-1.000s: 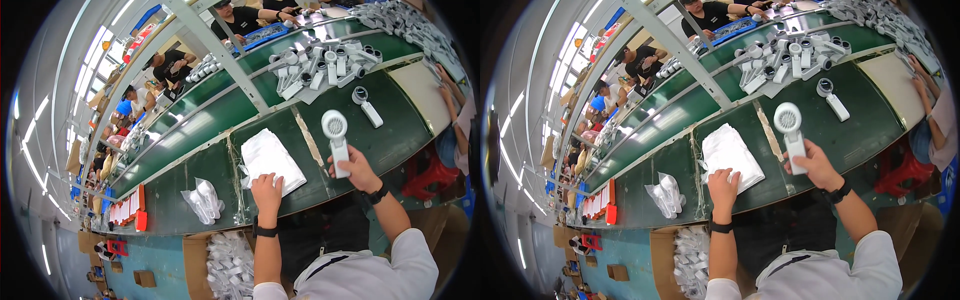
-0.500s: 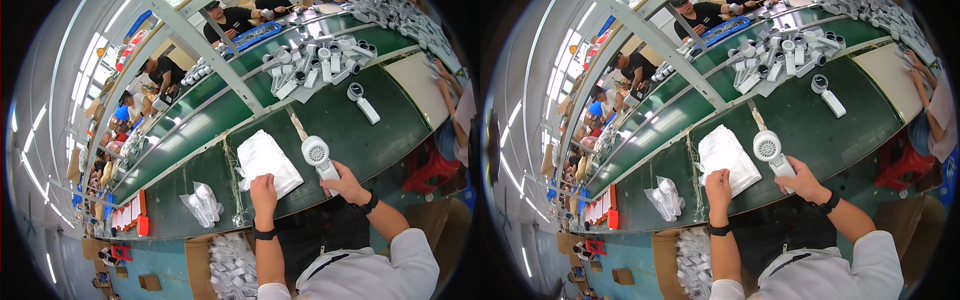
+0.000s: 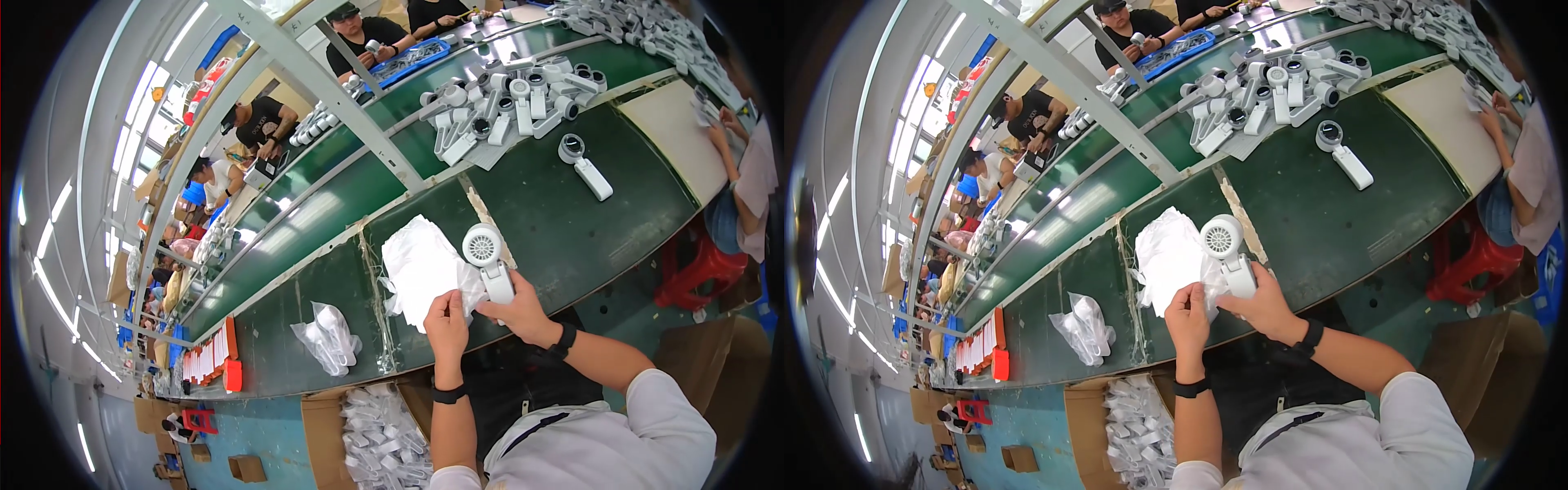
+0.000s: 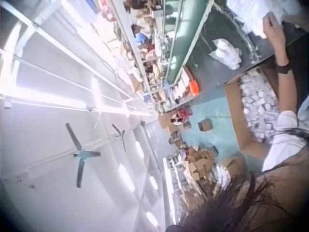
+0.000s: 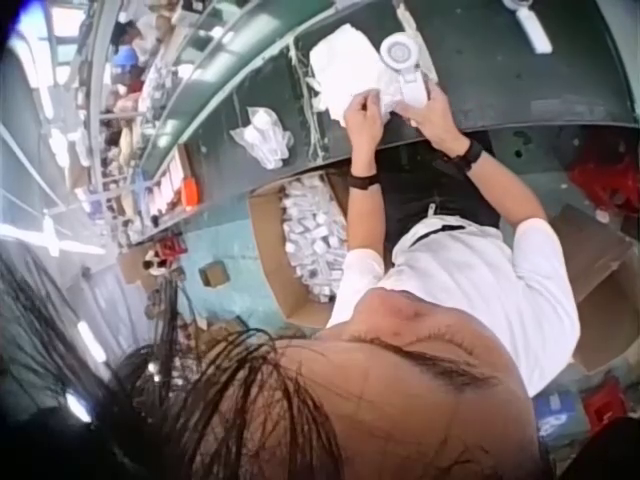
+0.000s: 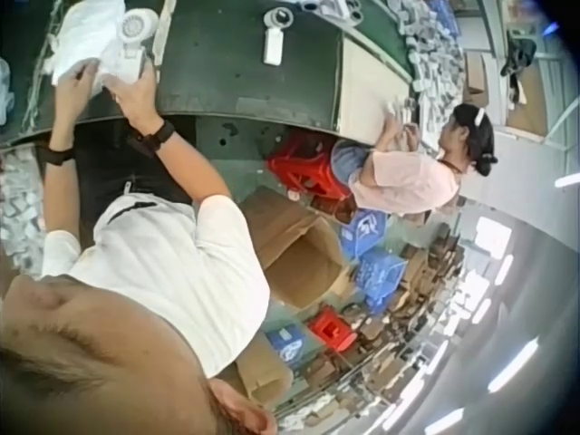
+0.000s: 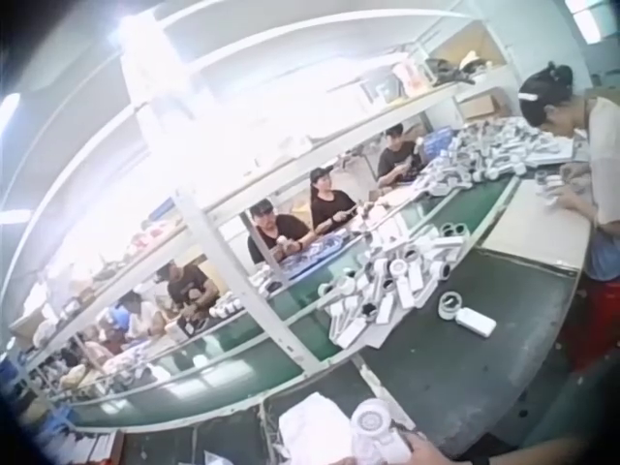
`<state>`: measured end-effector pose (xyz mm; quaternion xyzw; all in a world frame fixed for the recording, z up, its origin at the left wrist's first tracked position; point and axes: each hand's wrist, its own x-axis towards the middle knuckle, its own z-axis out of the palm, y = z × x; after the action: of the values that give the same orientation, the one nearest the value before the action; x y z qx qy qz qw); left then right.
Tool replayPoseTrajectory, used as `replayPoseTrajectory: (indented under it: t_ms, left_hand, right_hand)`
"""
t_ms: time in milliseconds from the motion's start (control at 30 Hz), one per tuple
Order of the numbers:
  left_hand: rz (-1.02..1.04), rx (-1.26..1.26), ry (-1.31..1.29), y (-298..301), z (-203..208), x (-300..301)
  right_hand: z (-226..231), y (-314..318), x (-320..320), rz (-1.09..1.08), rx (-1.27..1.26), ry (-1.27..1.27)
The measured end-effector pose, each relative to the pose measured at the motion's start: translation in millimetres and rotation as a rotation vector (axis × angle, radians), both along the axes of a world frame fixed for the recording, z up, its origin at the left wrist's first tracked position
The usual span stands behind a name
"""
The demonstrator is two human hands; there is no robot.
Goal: The person picks up a handheld fan, slides it into a plastic bag, and places the bagged fan into a cardboard box, repeating this process for several fans.
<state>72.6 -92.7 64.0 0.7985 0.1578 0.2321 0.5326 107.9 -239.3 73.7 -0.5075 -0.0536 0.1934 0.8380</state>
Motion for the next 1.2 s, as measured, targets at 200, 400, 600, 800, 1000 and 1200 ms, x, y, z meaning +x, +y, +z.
replayPoseTrajectory:
  t_ms: [200,400,600,800,1000,1200]
  left_hand:
    - [0.027,-0.106,0.017,-2.2,0.0,-2.3]
    - [0.205,-0.495,-0.135,17.7,-3.1,-0.6]
    - [0.12,-0.889,-0.339,34.0,0.3,-10.8]
    - [0.141,-0.4,-0.056,12.4,15.0,-13.7]
    - [0.15,-0.372,-0.055,13.4,4.4,-1.2]
    - [0.113,-0.283,-0.022,5.5,12.0,9.6]
  right_hand:
    - [1.9,18.9,7.1,-0.075,0.013,0.062]
    - [1.2,8.2,13.5,-0.073,-0.014,0.043]
    - [8.8,0.3,17.5,-0.036,-0.035,-0.033]
    - [3.1,2.2,19.7,-0.031,-0.091,-0.049]
    - [-23.5,-11.1,29.0,-0.181,-0.45,-0.304]
    - [15.3,-48.7,25.1,-0.108,-0.22,-0.212]
